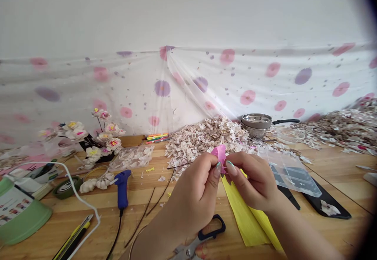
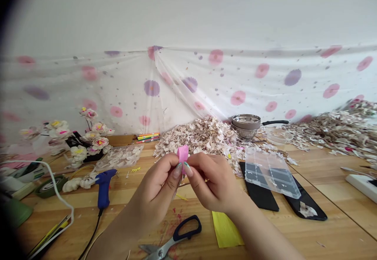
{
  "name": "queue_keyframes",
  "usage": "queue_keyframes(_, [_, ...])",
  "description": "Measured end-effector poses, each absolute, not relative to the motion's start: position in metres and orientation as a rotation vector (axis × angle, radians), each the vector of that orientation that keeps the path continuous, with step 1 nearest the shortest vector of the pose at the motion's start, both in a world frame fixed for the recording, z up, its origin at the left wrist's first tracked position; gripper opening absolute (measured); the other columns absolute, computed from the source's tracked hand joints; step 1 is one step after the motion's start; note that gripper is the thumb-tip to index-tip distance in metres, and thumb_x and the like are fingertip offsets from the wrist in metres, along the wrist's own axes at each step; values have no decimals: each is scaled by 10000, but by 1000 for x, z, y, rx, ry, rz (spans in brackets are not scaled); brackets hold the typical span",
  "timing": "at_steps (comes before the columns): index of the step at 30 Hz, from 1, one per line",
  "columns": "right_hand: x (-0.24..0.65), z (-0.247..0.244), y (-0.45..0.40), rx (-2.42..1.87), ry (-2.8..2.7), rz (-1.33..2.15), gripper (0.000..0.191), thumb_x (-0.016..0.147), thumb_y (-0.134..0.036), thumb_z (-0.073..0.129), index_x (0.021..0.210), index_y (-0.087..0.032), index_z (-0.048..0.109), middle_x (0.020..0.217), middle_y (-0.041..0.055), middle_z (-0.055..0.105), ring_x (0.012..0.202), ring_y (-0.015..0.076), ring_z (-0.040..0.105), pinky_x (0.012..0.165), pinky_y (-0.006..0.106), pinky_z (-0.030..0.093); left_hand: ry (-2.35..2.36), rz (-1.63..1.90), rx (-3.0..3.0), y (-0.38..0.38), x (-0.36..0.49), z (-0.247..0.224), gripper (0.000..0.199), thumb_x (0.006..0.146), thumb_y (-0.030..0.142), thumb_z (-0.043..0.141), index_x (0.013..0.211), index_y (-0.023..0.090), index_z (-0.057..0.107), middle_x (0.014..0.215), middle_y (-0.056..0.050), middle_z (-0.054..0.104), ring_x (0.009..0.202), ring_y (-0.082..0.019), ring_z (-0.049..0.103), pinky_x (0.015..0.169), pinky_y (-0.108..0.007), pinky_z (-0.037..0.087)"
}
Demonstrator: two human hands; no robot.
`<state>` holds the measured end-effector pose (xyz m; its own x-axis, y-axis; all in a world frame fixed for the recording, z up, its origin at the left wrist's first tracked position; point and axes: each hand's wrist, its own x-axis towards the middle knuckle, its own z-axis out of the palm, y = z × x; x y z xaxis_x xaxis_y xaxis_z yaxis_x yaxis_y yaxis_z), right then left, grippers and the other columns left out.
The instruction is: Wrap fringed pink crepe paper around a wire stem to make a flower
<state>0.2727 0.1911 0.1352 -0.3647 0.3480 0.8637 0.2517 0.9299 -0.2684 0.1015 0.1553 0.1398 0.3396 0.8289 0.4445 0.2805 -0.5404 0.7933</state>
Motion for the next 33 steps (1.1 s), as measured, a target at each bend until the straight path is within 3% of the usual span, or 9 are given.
queue_keyframes(5, [268, 134, 190, -534, -1943, 172, 243, 988, -202, 470, 746, -217, 485, 517, -60, 493, 425, 82, 418, 430, 215, 316, 976, 1140, 2024, 155, 103, 141, 291, 1059, 396, 327, 908, 201, 483, 817, 1, 493, 719, -140, 448, 666, -319, 342])
queue_keyframes(9, [266, 132, 188, -604, -1902, 527, 406, 1037, -350, 411, 650, -227, 414, 438, -62, 452, 367, 79, 382, 395, 224, 300, 926, 1122, 2020, 155, 104, 142, 276, 1059, 380, 335, 931, 197, 498, 861, -12, 530, 762, -142, 484, 699, -313, 367])
queue_keyframes(13, [271, 135, 191, -522, -1885, 852, 431, 1032, -417, 452, 656, -208, 476, 460, -49, 502, 387, 76, 441, 405, 207, 354, 942, 1129, 1986, 154, 102, 141, 279, 1057, 395, 344, 930, 197, 494, 852, -12, 527, 750, -138, 473, 680, -302, 362])
queue_keyframes(17, [278, 138, 194, -428, -1912, 853, 365, 1022, -410, 482, 742, -192, 571, 573, -17, 578, 492, 93, 512, 469, 211, 418, 949, 1124, 1953, 154, 99, 140, 292, 1054, 423, 358, 942, 200, 511, 860, -14, 535, 769, -141, 476, 679, -296, 363])
queue_keyframes(21, [280, 141, 192, -482, -1944, 845, 279, 976, -407, 574, 798, -191, 580, 554, -37, 528, 473, 93, 465, 438, 212, 375, 935, 1100, 1955, 155, 98, 140, 304, 1052, 434, 362, 938, 201, 522, 857, -10, 537, 760, -137, 474, 678, -293, 362])
queue_keyframes(28, [280, 144, 187, -578, -1972, 934, 331, 1016, -440, 488, 797, -194, 527, 560, -35, 539, 474, 82, 476, 443, 194, 381, 939, 1037, 1971, 156, 98, 142, 310, 1052, 442, 351, 992, 202, 538, 872, -12, 549, 763, -140, 481, 695, -297, 379])
queue_keyframes(33, [276, 143, 187, -645, -1995, 812, 427, 1027, -484, 417, 694, -217, 448, 465, -54, 477, 386, 70, 370, 386, 203, 314, 933, 1061, 1979, 156, 101, 141, 314, 1054, 436, 344, 927, 206, 515, 810, 7, 499, 708, -128, 442, 664, -287, 368])
